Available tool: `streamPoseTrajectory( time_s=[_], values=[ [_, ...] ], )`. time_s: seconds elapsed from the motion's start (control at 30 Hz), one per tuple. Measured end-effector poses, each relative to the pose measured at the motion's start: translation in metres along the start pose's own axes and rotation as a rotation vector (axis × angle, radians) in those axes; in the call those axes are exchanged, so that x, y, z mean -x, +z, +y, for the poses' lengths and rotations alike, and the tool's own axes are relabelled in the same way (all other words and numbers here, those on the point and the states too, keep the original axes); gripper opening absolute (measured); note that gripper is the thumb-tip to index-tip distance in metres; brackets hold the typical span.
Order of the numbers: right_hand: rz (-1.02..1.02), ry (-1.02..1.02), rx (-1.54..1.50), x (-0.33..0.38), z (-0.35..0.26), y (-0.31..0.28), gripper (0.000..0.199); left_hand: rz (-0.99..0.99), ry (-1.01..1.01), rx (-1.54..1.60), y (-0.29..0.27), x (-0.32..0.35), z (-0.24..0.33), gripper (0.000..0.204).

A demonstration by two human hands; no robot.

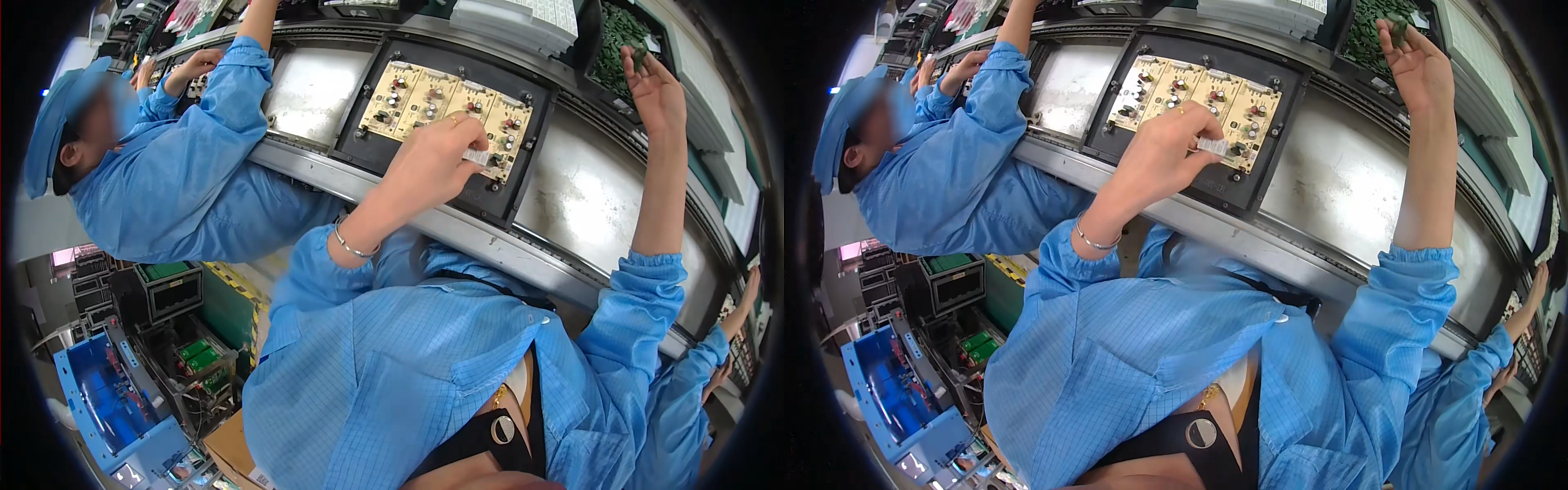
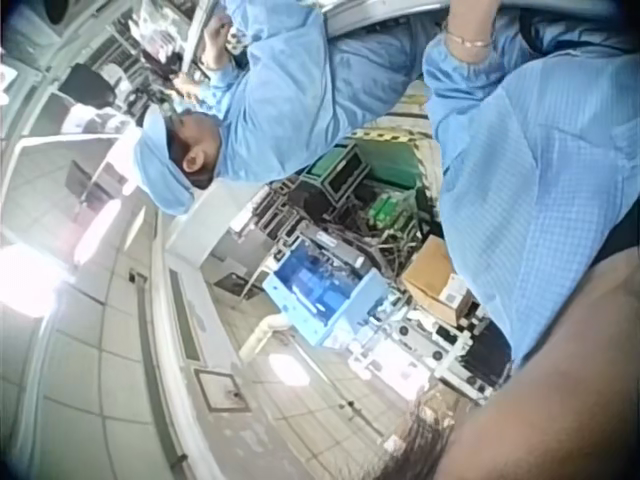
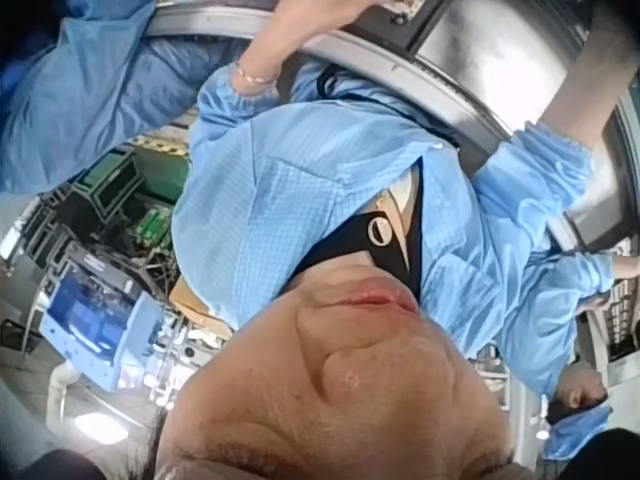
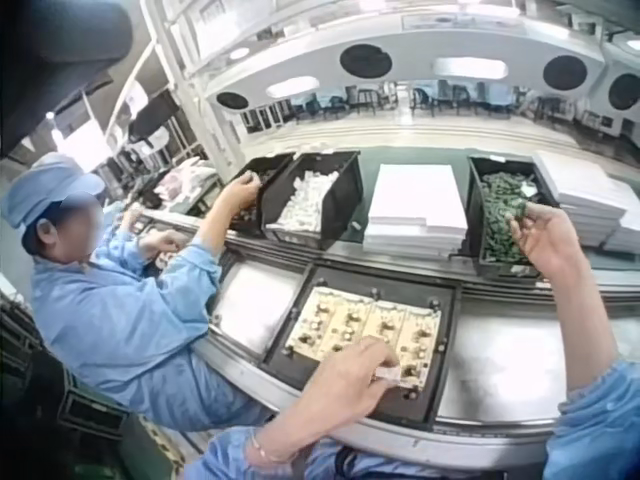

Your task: The person assembles circuit boards along a conveyor line by picking electronic components from storage trays and inserting them onto the boards by hand.

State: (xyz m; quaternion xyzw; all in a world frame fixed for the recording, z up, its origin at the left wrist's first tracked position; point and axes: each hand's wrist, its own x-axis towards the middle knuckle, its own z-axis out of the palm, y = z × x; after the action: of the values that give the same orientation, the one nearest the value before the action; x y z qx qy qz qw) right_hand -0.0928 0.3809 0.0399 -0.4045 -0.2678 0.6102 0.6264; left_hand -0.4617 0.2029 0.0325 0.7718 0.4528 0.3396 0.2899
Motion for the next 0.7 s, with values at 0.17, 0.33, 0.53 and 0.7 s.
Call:
streamPoseTrajectory(
  time_s=[0.17, 0.33, 0.53, 0.7],
  values=[
    [-0.201, 0.036, -0.035, -0.006, 0.004, -0.009, 0.032, -0.073, 0.084, -0.252, 0.005, -0.016, -0.008, 0.024],
    [-0.447, 0.207, -0.307, 0.02, -0.002, -0.022, 0.038, -0.066, 0.177, -0.324, 0.021, -0.026, -0.017, 0.027],
    [-0.157, 0.234, -0.323, 0.099, 0.001, 0.045, 0.04, -0.097, 0.184, -0.372, 0.016, -0.025, -0.018, 0.025],
    [-0.295, 0.307, -0.48, 0.12, 0.027, 0.005, 0.041, -0.146, 0.207, -0.39, 0.016, -0.028, -0.015, 0.027]
  ],
)
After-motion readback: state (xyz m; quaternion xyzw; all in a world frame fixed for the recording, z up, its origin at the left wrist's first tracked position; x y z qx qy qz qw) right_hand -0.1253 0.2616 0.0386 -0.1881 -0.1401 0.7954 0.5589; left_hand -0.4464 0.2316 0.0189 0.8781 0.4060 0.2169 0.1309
